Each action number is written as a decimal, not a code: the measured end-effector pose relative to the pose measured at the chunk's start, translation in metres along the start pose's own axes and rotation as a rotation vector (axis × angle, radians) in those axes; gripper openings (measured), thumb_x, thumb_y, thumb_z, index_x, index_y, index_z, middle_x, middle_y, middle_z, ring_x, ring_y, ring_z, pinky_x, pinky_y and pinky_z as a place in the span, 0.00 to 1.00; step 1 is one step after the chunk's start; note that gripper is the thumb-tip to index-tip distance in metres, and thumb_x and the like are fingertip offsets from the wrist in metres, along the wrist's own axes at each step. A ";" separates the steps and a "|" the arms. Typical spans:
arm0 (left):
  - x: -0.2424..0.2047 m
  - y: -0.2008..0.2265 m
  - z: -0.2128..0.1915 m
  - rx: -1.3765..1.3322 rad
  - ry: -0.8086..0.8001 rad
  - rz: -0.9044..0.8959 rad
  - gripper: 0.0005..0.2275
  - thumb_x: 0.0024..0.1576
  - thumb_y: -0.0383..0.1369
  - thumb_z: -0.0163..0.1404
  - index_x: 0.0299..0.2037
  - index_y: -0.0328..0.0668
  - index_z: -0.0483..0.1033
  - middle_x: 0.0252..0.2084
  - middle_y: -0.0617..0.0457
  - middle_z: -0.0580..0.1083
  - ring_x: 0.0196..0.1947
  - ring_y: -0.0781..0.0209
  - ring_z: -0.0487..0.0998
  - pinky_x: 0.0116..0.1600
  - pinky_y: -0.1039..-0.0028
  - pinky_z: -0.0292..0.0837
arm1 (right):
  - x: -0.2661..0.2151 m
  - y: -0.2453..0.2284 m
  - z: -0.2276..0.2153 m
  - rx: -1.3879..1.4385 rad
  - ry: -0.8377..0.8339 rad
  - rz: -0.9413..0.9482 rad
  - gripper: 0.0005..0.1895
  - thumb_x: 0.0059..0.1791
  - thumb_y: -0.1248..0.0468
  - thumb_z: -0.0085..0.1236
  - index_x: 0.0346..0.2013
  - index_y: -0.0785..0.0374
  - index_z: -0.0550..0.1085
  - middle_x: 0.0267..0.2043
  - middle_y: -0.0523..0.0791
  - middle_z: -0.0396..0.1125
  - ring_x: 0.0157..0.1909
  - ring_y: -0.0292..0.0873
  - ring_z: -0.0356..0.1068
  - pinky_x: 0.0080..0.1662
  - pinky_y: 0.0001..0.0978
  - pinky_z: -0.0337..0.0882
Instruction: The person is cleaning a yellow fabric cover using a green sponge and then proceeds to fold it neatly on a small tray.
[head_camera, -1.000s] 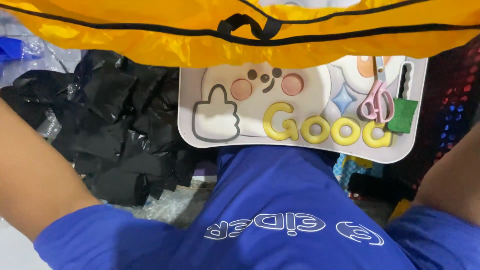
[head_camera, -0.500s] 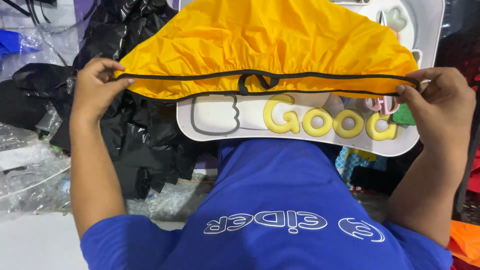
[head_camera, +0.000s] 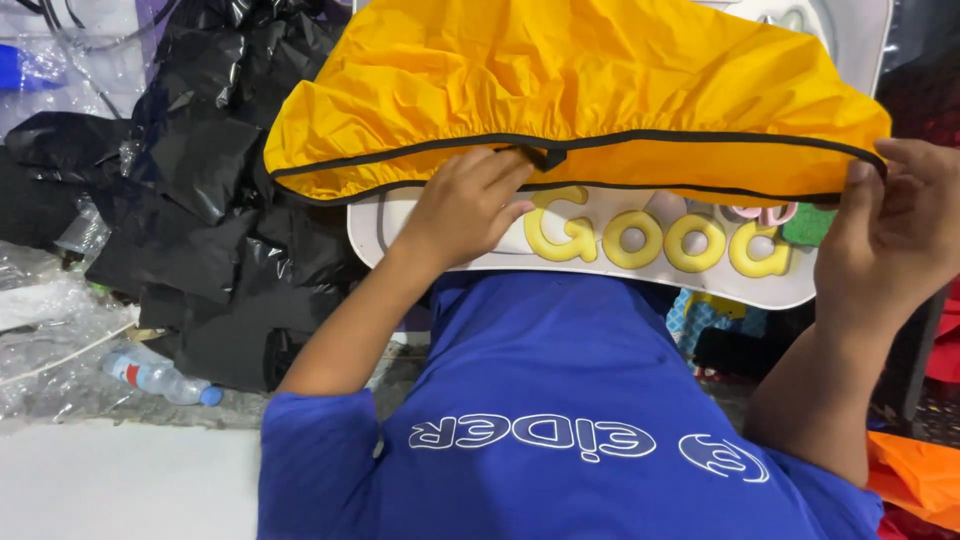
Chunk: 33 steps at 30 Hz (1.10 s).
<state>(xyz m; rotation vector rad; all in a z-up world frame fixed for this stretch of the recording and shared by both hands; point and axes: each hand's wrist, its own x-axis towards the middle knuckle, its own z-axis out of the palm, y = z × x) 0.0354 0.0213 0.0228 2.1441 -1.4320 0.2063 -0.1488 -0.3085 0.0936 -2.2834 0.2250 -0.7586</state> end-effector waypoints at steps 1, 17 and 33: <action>0.003 0.001 0.009 0.091 -0.024 -0.060 0.17 0.63 0.43 0.55 0.53 0.37 0.77 0.49 0.48 0.76 0.45 0.47 0.74 0.43 0.59 0.71 | 0.002 -0.002 -0.001 0.017 0.008 -0.093 0.04 0.70 0.88 0.47 0.59 0.86 0.65 0.52 0.65 0.59 0.51 0.60 0.66 0.53 0.47 0.71; -0.007 -0.009 0.023 0.204 0.296 -0.154 0.13 0.62 0.20 0.55 0.56 0.37 0.73 0.44 0.45 0.72 0.41 0.47 0.74 0.48 0.61 0.75 | -0.034 0.045 -0.017 -0.181 -0.327 -0.033 0.20 0.51 0.74 0.77 0.55 0.77 0.78 0.57 0.61 0.62 0.62 0.58 0.65 0.56 0.44 0.70; -0.019 -0.020 0.003 0.262 0.218 0.140 0.07 0.62 0.29 0.60 0.47 0.43 0.77 0.43 0.50 0.74 0.45 0.51 0.74 0.49 0.60 0.65 | -0.048 0.064 -0.014 -0.329 -0.288 -0.122 0.12 0.53 0.81 0.74 0.50 0.77 0.81 0.57 0.60 0.63 0.59 0.59 0.69 0.54 0.47 0.72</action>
